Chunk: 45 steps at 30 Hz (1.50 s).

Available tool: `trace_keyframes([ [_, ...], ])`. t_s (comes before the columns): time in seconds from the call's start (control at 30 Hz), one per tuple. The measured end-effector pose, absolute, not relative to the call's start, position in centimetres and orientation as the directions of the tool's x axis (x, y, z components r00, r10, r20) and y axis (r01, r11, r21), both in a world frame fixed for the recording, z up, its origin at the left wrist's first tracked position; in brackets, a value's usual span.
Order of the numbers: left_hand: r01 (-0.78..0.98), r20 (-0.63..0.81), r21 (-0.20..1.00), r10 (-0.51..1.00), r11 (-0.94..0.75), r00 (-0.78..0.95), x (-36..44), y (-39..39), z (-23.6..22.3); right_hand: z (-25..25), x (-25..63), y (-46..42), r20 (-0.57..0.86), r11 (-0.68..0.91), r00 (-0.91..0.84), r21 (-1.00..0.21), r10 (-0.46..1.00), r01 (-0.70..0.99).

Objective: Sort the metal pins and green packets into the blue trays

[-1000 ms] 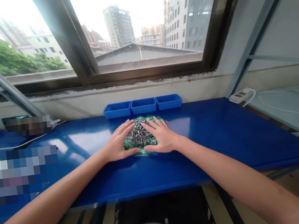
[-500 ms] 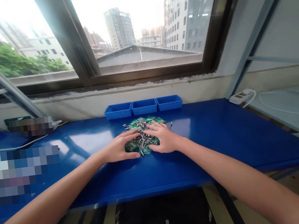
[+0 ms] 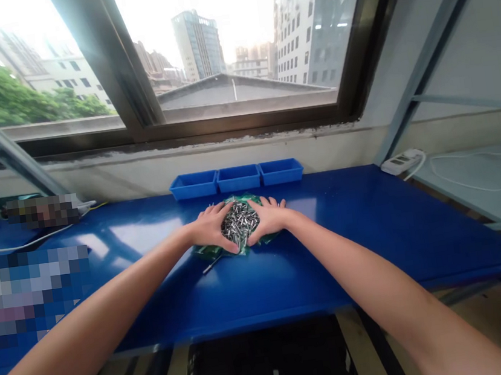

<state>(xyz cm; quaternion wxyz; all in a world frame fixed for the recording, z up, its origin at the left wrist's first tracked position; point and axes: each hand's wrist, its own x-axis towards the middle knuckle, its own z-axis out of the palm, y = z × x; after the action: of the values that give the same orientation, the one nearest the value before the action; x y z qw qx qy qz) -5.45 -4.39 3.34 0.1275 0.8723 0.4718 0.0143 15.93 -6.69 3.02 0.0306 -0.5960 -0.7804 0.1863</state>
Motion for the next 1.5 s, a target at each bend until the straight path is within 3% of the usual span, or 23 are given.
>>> trace_keyframes([
  [0.23, 0.743, 0.219, 0.348, 0.82, -0.572, 0.528, -3.4, -3.7, 2.0, 1.7, 14.9, -6.1, 0.187, 0.282, -0.217, -0.497, 0.958, 0.821],
  [0.43, 0.711, 0.304, 0.539, 0.892, -0.451, 0.336, -2.9, -3.4, 1.8, 1.1, 14.2, -5.5, 0.349, 0.296, -0.067, -0.66, 0.935, 0.69],
  [0.63, 0.514, 0.355, 0.736, 0.898, -0.44, 0.26, -3.7, -2.9, 1.7, 0.6, 14.1, -5.2, 0.451, 0.332, 0.078, -0.753, 0.889, 0.568],
  [0.77, 0.334, 0.331, 0.856, 0.914, -0.396, 0.234, -3.8, -2.4, 1.6, 0.4, 14.4, -4.9, 0.471, 0.332, 0.186, -0.803, 0.862, 0.494],
  [1.0, 0.099, 0.119, 0.986, 0.983, -0.133, 0.137, -4.2, -1.7, 1.6, 0.0, 14.7, -4.5, 0.452, 0.314, 0.278, -0.849, 0.847, 0.425],
  [1.13, 0.144, 0.034, 0.988, 0.994, -0.049, 0.107, -5.0, -1.7, 1.9, -0.3, 15.1, -4.1, 0.415, 0.275, 0.311, -0.871, 0.855, 0.406],
  [1.27, 0.337, 0.064, 0.937, 0.993, -0.095, 0.101, -5.9, -1.7, 2.3, -0.8, 15.7, -3.6, 0.335, 0.195, 0.371, -0.91, 0.866, 0.366],
  [1.4, 0.647, 0.19, 0.744, 0.981, -0.17, 0.039, -6.4, -1.6, 2.7, -0.4, 16.1, -3.8, 0.308, 0.116, 0.426, -0.901, 0.85, 0.419],
  [1.5, 0.805, 0.264, 0.565, 0.964, -0.182, 0.033, -6.1, -1.7, 2.9, 0.5, 15.9, -4.4, 0.318, 0.096, 0.372, -0.856, 0.872, 0.507],
])
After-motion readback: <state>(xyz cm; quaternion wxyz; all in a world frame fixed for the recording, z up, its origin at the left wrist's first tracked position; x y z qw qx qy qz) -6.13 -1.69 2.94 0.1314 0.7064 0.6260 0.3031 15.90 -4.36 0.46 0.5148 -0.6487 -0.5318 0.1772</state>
